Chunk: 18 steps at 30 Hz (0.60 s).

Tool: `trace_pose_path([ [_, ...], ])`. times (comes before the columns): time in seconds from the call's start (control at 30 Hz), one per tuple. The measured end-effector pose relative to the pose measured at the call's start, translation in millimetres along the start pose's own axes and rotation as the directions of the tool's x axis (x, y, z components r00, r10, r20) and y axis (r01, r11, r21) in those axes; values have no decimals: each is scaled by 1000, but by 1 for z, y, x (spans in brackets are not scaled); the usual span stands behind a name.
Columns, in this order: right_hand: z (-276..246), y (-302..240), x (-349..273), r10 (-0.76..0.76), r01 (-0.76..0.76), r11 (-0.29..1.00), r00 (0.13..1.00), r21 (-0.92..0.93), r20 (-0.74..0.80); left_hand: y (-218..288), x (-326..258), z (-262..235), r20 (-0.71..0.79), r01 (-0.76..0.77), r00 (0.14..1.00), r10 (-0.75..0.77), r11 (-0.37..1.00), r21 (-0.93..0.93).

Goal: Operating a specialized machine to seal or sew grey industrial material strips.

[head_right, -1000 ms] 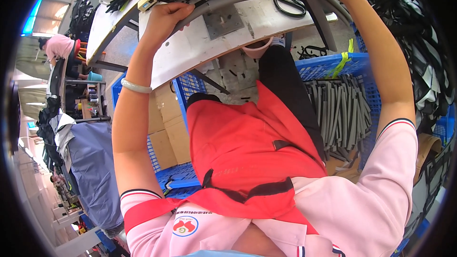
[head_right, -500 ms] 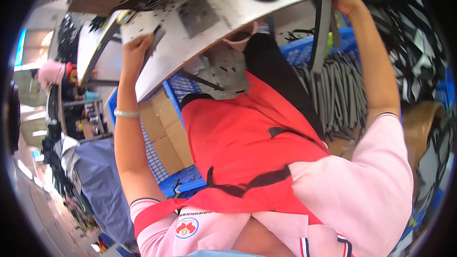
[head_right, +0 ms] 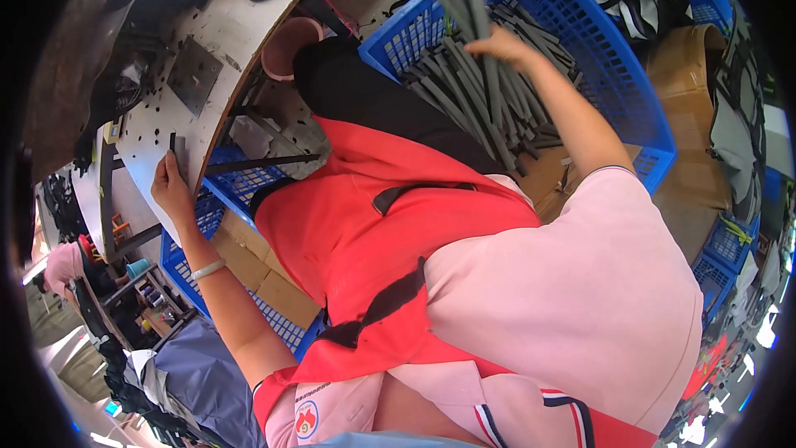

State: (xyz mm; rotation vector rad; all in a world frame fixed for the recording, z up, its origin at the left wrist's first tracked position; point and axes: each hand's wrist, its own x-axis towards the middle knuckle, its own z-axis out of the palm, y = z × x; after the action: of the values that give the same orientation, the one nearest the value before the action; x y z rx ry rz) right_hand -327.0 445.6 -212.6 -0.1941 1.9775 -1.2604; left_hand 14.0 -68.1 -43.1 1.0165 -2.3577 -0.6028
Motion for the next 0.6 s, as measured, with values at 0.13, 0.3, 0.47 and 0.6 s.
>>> trace_pose_path([
  [0.13,68,85,4,-199,176,753,979,-634,35,23,-2,8,-62,-59,996,59,998,10],
  [0.3,130,-8,7,-557,422,700,827,-575,-71,19,-14,-2,-70,-88,993,91,995,40],
  [0.47,136,-209,-16,-915,842,402,380,-359,-134,29,-22,0,-139,-98,985,99,995,11],
  [0.6,142,-287,49,-945,680,180,319,-711,66,35,-19,-3,-125,-32,992,29,999,-27],
])
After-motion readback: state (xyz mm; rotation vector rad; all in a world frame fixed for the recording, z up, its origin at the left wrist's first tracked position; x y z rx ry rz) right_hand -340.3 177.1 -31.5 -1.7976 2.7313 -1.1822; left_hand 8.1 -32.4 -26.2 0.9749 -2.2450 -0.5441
